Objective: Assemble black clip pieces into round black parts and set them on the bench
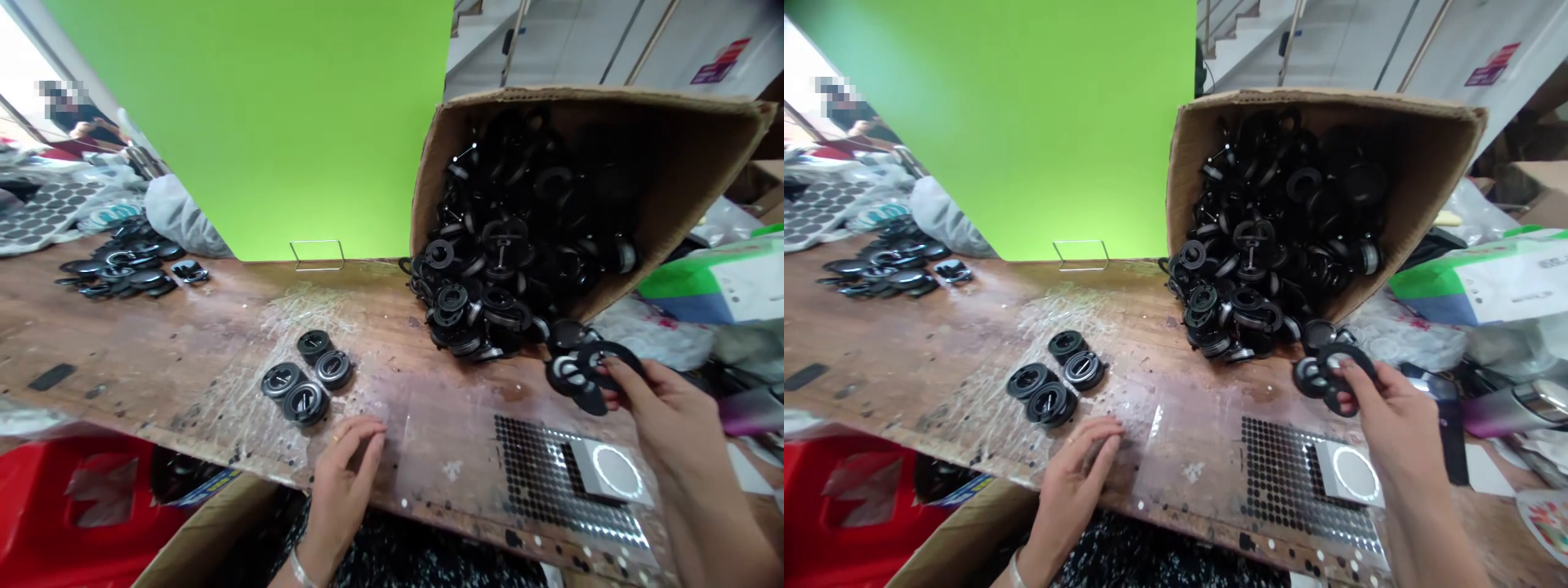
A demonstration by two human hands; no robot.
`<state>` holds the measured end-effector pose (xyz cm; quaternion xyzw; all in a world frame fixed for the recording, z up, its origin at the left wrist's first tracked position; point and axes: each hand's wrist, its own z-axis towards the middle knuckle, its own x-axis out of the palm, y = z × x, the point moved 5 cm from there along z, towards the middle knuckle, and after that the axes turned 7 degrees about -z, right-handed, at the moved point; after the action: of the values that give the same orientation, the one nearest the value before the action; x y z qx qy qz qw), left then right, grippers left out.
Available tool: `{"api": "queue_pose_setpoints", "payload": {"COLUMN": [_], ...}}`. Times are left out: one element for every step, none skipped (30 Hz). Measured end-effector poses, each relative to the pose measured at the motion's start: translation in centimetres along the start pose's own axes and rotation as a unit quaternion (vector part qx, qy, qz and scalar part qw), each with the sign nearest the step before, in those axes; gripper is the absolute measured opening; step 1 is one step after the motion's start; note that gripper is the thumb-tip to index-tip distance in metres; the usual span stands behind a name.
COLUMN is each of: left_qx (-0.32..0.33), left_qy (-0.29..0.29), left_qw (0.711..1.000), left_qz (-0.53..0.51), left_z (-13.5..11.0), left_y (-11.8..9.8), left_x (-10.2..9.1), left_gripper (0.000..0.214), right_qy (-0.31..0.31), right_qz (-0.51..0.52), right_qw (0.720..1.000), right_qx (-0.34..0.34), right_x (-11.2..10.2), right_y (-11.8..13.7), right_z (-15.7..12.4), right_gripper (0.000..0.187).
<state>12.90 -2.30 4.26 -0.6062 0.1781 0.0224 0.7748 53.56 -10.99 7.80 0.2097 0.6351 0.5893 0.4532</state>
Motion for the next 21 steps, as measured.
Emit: {"api": "queue_pose_setpoints", "payload": {"left_qx": [-0.066, -0.139, -0.213, -0.28, -0.335, -0.374, -0.398, -0.411, -0.412, -0.406, -0.396, -0.383, -0.368, -0.353, -0.341, -0.331, -0.325, -0.321, -0.322, -0.324, -0.329], "left_qy": [0.017, 0.042, 0.073, 0.112, 0.154, 0.193, 0.226, 0.248, 0.253, 0.246, 0.229, 0.209, 0.19, 0.175, 0.166, 0.161, 0.159, 0.16, 0.161, 0.159, 0.154], "left_qw": [0.996, 0.979, 0.947, 0.899, 0.843, 0.788, 0.744, 0.719, 0.712, 0.72, 0.734, 0.751, 0.769, 0.783, 0.796, 0.805, 0.811, 0.813, 0.812, 0.81, 0.807], "left_qz": [-0.062, -0.14, -0.229, -0.316, -0.393, -0.45, -0.486, -0.504, -0.509, -0.507, -0.502, -0.495, -0.488, -0.481, -0.473, -0.465, -0.46, -0.459, -0.46, -0.463, -0.466], "left_z": [0.1, 0.0, -0.2, -0.6, -1.1, -1.6, -2.0, -2.3, -2.5, -2.6, -2.6, -2.5, -2.4, -2.3, -2.2, -2.1, -2.1, -2.0, -2.0, -2.0, -1.9], "left_y": [0.1, 0.1, 0.0, -0.3, -0.9, -1.5, -2.1, -2.5, -2.7, -2.6, -2.4, -2.0, -1.7, -1.4, -1.1, -0.8, -0.7, -0.6, -0.5, -0.5, -0.5], "left_x": [0.6, 1.5, 2.6, 3.8, 5.0, 6.0, 6.7, 7.1, 7.1, 6.9, 6.5, 5.9, 5.3, 4.8, 4.4, 4.0, 3.8, 3.7, 3.8, 3.9, 4.0], "left_gripper": [0.026, 0.034, 0.042, 0.05, 0.058, 0.063, 0.065, 0.065, 0.062, 0.057, 0.051, 0.046, 0.041, 0.037, 0.035, 0.034, 0.034, 0.034, 0.035, 0.036, 0.038], "right_qy": [0.051, 0.11, 0.181, 0.247, 0.315, 0.38, 0.437, 0.478, 0.501, 0.502, 0.481, 0.443, 0.4, 0.361, 0.33, 0.308, 0.296, 0.288, 0.279, 0.27, 0.264], "right_qz": [0.054, 0.098, 0.13, 0.163, 0.187, 0.2, 0.203, 0.197, 0.182, 0.155, 0.114, 0.06, -0.006, -0.077, -0.146, -0.205, -0.249, -0.278, -0.297, -0.309, -0.315], "right_qw": [0.997, 0.988, 0.972, 0.951, 0.924, 0.896, 0.869, 0.849, 0.841, 0.848, 0.868, 0.894, 0.916, 0.927, 0.926, 0.916, 0.902, 0.89, 0.88, 0.874, 0.87], "right_qx": [0.023, 0.049, 0.074, 0.092, 0.106, 0.115, 0.116, 0.108, 0.093, 0.072, 0.045, 0.012, -0.026, -0.068, -0.112, -0.154, -0.19, -0.22, -0.243, -0.261, -0.273], "right_x": [1.1, 2.6, 4.3, 5.9, 7.5, 8.9, 9.9, 10.5, 10.6, 10.4, 9.9, 9.1, 8.3, 7.6, 7.0, 6.7, 6.6, 6.6, 6.6, 6.7, 6.8], "right_y": [0.9, 1.8, 2.7, 3.5, 4.3, 4.9, 5.2, 5.4, 5.2, 4.8, 4.2, 3.4, 2.6, 1.8, 1.0, 0.2, -0.5, -1.1, -1.6, -2.0, -2.2], "right_z": [-1.7, -3.7, -5.8, -7.9, -10.0, -11.8, -13.2, -14.2, -14.7, -14.6, -14.0, -13.2, -12.3, -11.6, -11.2, -11.0, -11.0, -11.2, -11.5, -11.7, -11.9], "right_gripper": [0.038, 0.039, 0.037, 0.034, 0.031, 0.029, 0.028, 0.028, 0.029, 0.03, 0.031, 0.03, 0.027, 0.022, 0.017, 0.013, 0.012, 0.013, 0.014, 0.015, 0.015]}}
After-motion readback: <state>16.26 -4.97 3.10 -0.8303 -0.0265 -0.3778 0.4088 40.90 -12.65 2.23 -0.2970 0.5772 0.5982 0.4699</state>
